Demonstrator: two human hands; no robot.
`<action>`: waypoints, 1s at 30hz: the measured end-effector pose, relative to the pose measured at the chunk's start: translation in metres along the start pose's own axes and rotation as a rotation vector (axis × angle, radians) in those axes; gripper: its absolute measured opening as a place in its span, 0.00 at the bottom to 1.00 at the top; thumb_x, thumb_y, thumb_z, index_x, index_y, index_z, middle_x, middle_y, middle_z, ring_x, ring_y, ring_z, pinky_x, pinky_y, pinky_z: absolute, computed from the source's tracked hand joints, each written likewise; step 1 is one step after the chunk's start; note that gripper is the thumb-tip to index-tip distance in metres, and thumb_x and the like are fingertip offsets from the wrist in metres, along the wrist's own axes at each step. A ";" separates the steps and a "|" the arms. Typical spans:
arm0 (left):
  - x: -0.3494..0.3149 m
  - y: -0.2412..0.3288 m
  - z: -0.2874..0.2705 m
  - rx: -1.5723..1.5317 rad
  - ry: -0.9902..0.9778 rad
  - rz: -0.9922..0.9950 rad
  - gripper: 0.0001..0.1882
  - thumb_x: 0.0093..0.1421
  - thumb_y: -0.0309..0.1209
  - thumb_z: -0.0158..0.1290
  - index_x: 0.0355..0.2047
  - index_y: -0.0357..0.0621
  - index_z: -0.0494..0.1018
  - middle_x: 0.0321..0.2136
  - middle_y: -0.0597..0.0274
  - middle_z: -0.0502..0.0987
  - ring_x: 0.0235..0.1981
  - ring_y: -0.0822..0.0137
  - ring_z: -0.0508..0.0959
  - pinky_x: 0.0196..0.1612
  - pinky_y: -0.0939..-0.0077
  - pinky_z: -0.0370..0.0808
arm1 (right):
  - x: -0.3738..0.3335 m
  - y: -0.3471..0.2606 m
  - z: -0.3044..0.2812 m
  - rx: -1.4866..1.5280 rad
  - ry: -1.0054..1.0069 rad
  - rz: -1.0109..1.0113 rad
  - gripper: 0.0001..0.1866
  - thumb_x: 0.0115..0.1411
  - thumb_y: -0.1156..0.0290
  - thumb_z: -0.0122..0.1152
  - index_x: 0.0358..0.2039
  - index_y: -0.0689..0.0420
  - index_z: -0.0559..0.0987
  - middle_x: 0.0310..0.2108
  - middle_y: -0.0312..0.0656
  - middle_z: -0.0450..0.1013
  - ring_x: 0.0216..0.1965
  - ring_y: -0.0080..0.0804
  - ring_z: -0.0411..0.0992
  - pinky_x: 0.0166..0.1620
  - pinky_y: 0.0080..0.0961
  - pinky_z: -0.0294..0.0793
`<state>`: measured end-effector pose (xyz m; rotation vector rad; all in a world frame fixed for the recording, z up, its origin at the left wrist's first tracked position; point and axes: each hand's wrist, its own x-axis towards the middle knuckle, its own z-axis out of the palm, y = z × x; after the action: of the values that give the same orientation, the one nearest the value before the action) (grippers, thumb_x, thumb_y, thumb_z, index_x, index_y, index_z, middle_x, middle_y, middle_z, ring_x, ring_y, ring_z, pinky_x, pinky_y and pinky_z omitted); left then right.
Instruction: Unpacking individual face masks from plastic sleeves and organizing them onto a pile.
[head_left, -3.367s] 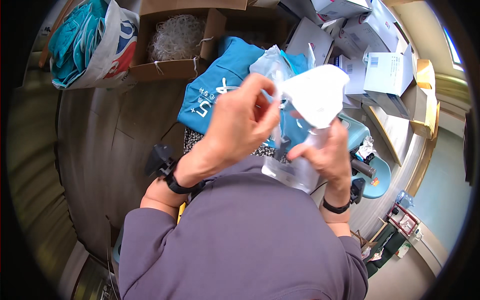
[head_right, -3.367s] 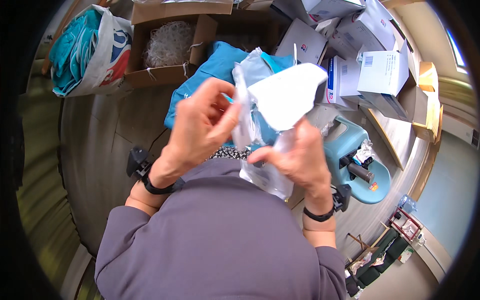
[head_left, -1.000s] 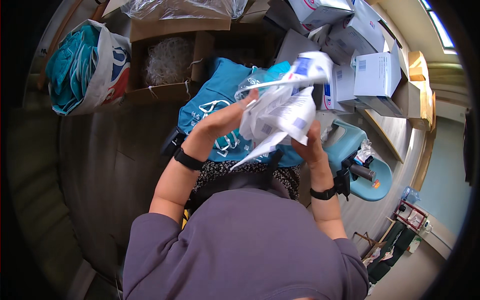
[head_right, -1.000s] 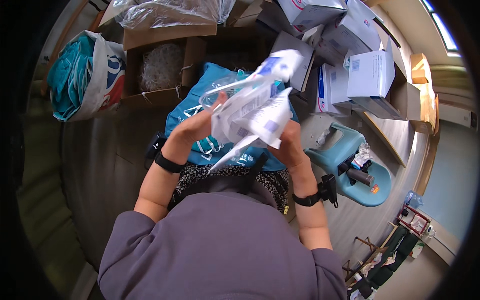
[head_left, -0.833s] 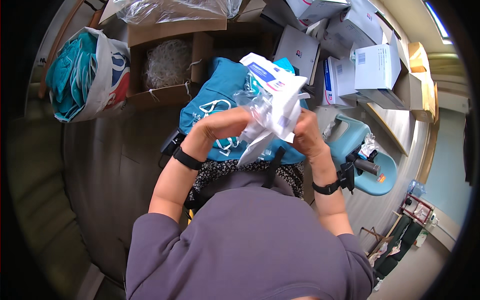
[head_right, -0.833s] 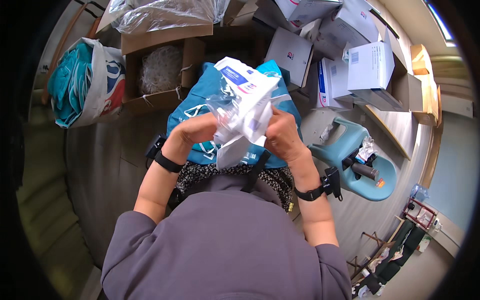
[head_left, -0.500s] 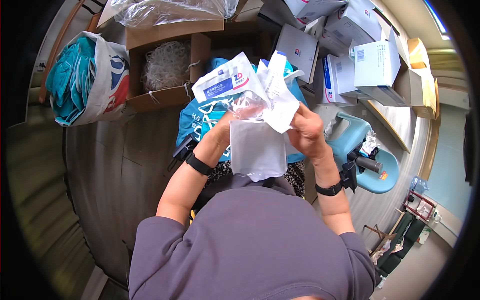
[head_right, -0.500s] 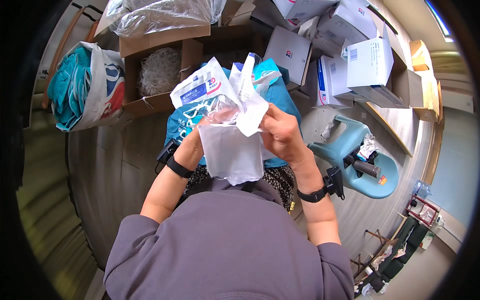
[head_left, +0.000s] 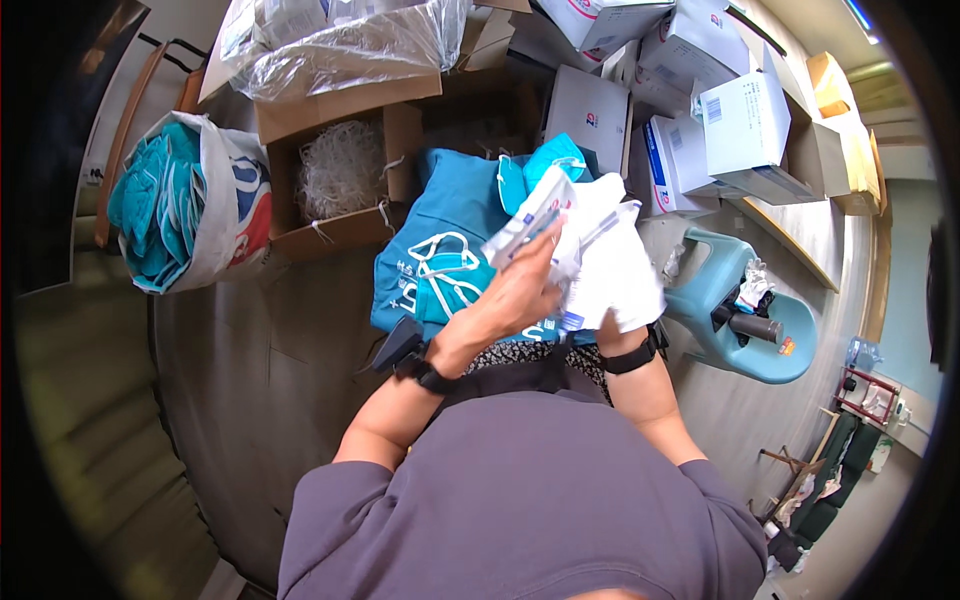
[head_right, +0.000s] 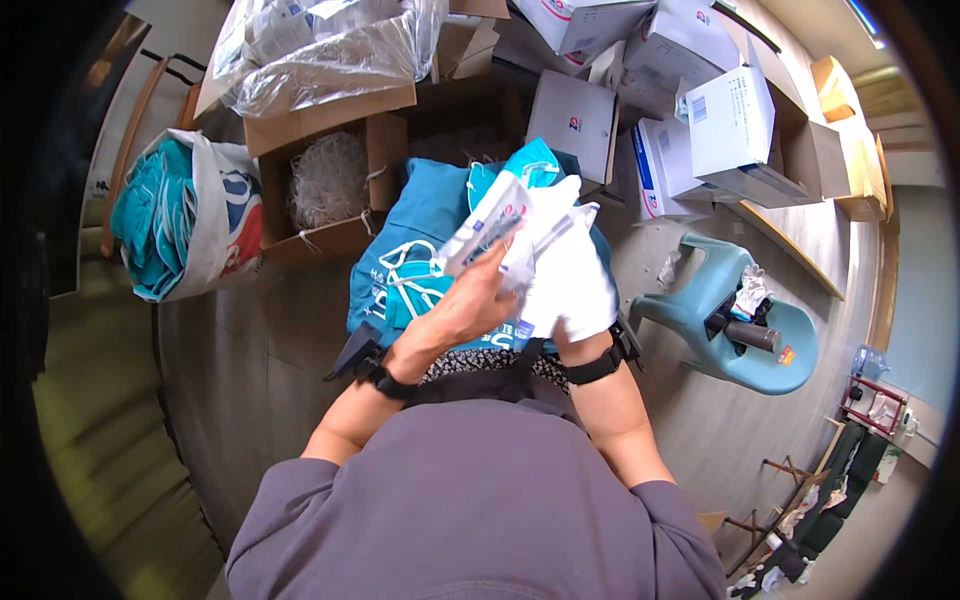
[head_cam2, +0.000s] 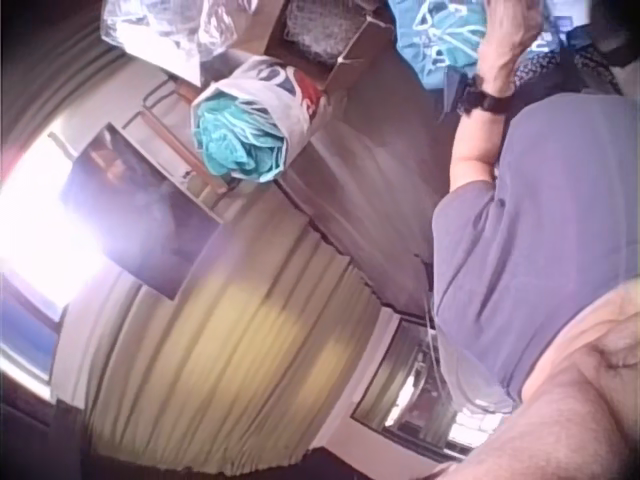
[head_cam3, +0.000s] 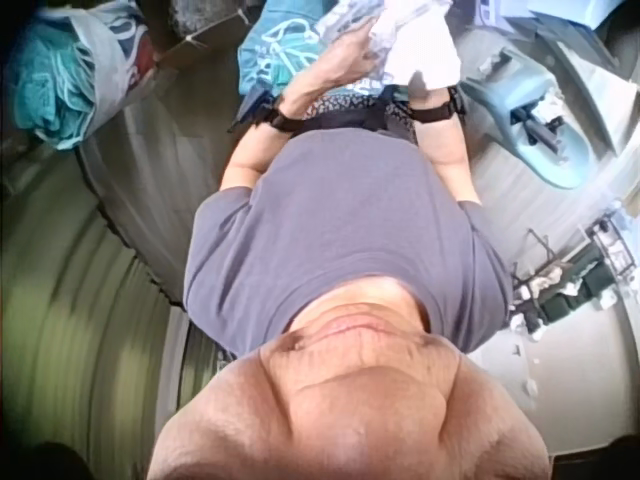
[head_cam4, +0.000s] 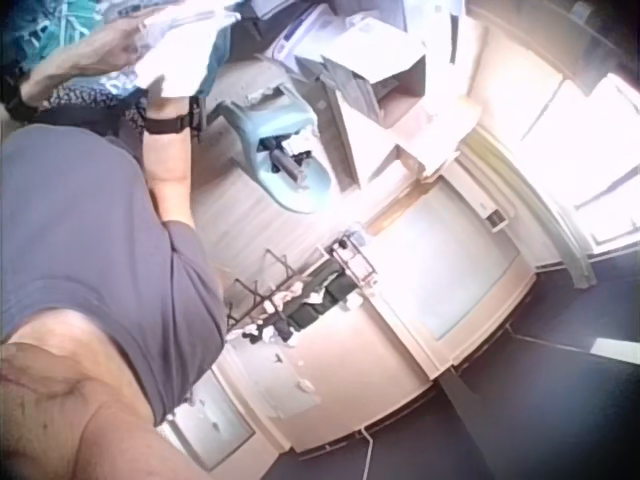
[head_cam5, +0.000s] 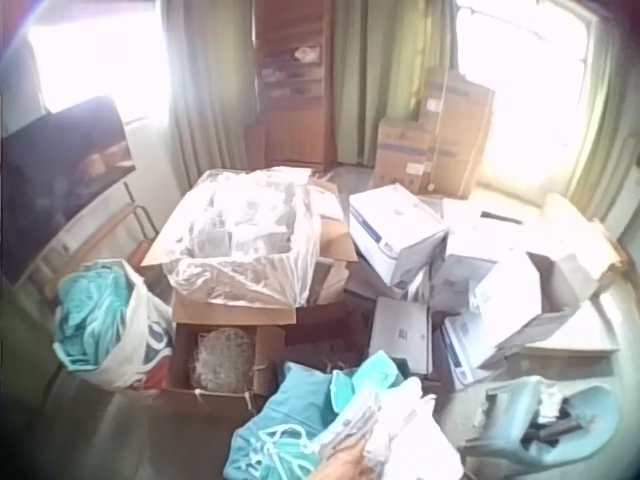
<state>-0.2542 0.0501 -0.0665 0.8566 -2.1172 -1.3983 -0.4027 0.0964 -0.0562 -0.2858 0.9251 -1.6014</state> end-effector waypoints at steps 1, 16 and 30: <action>-0.005 0.002 -0.006 -0.115 -0.130 -0.032 0.48 0.50 0.26 0.60 0.69 0.34 0.49 0.64 0.34 0.59 0.66 0.42 0.62 0.66 0.61 0.61 | 0.000 0.001 0.000 -0.007 0.007 0.003 0.19 0.70 0.63 0.52 0.56 0.59 0.71 0.43 0.41 0.76 0.40 0.28 0.76 0.44 0.27 0.79; 0.020 -0.031 -0.033 0.239 0.364 0.202 0.29 0.42 0.21 0.65 0.49 0.37 0.76 0.47 0.52 0.79 0.48 0.52 0.79 0.49 0.62 0.77 | 0.080 0.044 -0.016 0.118 -0.057 0.149 0.18 0.69 0.65 0.54 0.56 0.58 0.71 0.44 0.41 0.76 0.43 0.28 0.76 0.47 0.26 0.78; 0.163 -0.057 -0.176 -0.675 0.556 -0.044 0.13 0.55 0.18 0.54 0.41 0.32 0.78 0.36 0.62 0.81 0.38 0.72 0.79 0.41 0.72 0.78 | 0.201 0.005 0.064 0.187 -0.328 0.345 0.30 0.66 0.57 0.54 0.64 0.57 0.65 0.59 0.47 0.68 0.57 0.36 0.70 0.60 0.35 0.68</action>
<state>-0.2365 -0.1948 -0.0468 0.8686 -1.1158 -1.5265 -0.4116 -0.1134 -0.0792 -0.2339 0.5340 -1.2645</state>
